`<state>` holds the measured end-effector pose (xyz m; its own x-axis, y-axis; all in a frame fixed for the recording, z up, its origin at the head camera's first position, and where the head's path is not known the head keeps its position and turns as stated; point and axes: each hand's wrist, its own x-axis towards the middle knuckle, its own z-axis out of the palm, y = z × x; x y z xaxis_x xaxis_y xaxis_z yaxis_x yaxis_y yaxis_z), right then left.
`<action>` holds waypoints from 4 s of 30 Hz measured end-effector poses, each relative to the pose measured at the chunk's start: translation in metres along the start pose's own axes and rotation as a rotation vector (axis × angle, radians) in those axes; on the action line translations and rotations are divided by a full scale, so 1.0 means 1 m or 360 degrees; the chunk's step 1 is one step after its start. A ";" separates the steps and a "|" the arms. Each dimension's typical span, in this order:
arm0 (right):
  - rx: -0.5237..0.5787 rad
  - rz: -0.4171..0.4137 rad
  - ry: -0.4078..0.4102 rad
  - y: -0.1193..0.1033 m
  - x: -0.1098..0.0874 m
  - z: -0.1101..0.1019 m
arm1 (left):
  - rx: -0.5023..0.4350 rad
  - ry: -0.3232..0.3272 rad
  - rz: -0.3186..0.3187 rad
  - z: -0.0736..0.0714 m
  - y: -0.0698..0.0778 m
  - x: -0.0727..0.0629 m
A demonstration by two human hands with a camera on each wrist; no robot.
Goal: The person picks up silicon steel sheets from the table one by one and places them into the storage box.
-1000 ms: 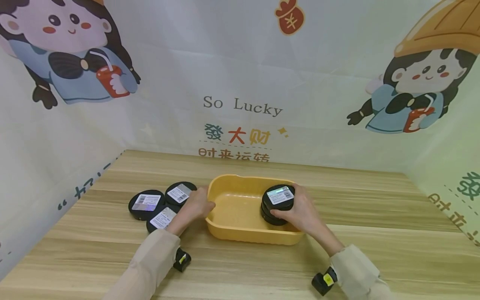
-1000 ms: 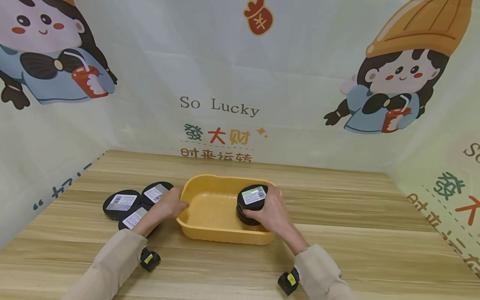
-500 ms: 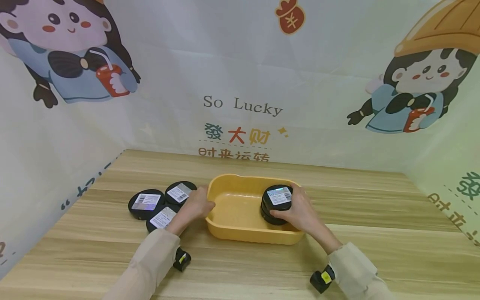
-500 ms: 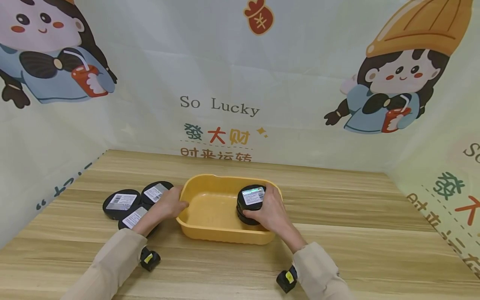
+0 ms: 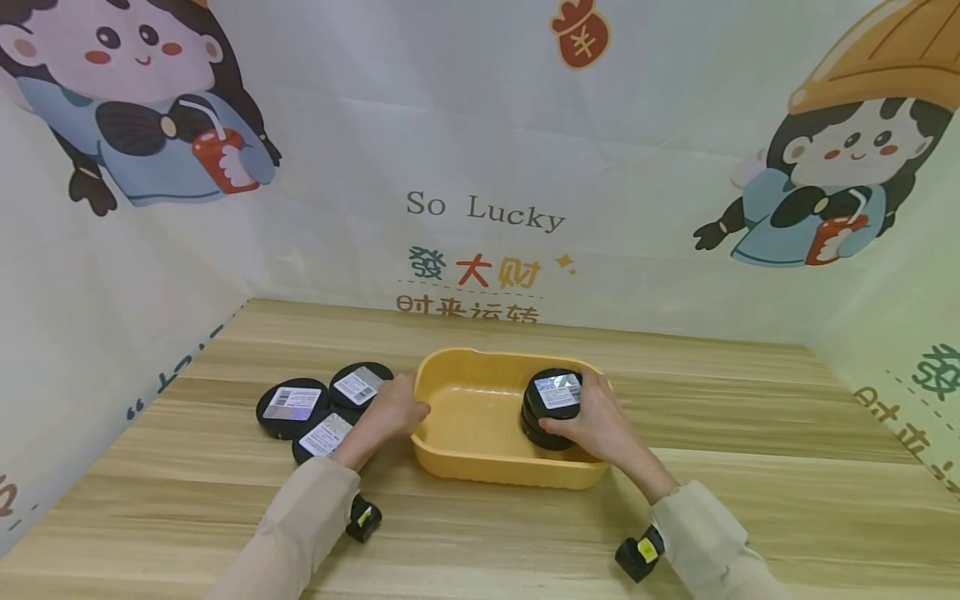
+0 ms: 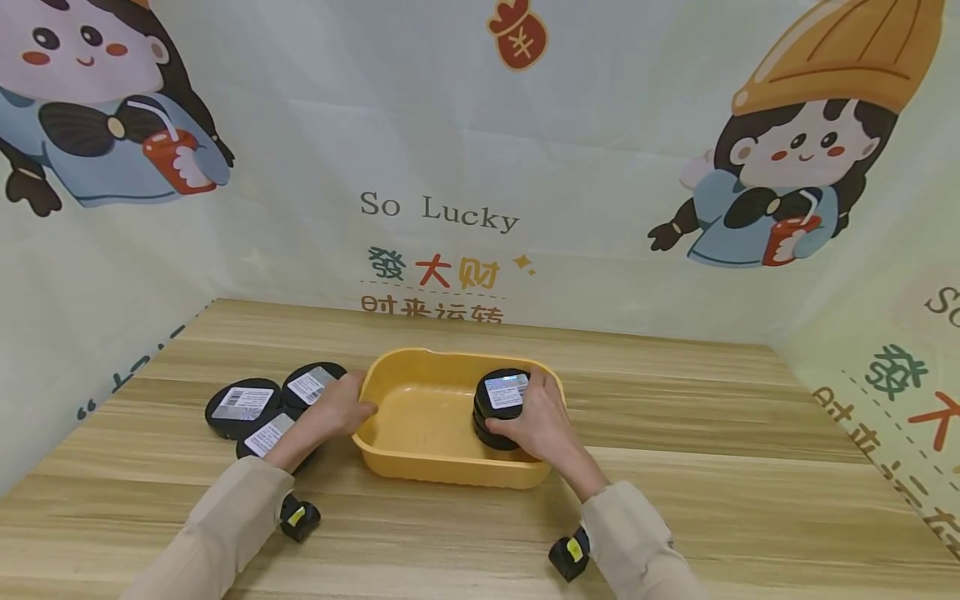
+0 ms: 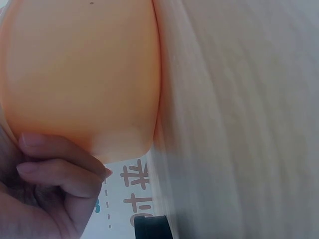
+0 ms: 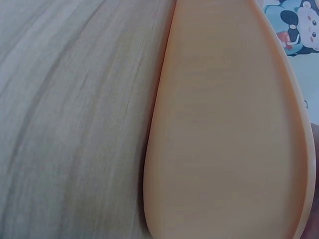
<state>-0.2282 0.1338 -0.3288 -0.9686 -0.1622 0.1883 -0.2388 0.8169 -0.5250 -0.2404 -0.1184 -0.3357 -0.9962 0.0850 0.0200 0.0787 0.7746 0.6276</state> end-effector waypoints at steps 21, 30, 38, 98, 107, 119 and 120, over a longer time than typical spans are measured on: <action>-0.0063 0.0010 -0.0089 -0.002 0.002 0.002 | 0.0017 0.0006 0.0004 0.000 -0.001 0.000; -0.0047 0.0016 -0.0107 -0.002 0.003 0.001 | 0.0014 0.0002 -0.0011 0.000 0.001 0.000; 0.0028 0.0072 -0.0151 -0.004 -0.004 -0.012 | 0.0017 0.0002 -0.0012 0.001 0.000 0.002; 0.0275 0.0184 -0.0205 0.037 -0.020 -0.013 | 0.0103 0.0240 0.0243 -0.070 -0.070 -0.036; 0.0330 0.0211 -0.0215 0.037 -0.021 -0.013 | 0.0194 0.0172 0.0162 -0.083 -0.109 -0.049; 0.0378 0.0223 -0.0203 0.036 -0.021 -0.013 | -0.0092 -0.0064 0.0370 -0.083 -0.128 -0.056; 0.0374 0.0226 -0.0203 0.036 -0.021 -0.012 | -0.0086 -0.0080 0.0367 -0.085 -0.129 -0.056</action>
<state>-0.2156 0.1732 -0.3414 -0.9907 -0.1359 0.0011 -0.0952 0.6884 -0.7191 -0.1977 -0.2758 -0.3518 -0.9489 0.2876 0.1297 0.3002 0.6967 0.6515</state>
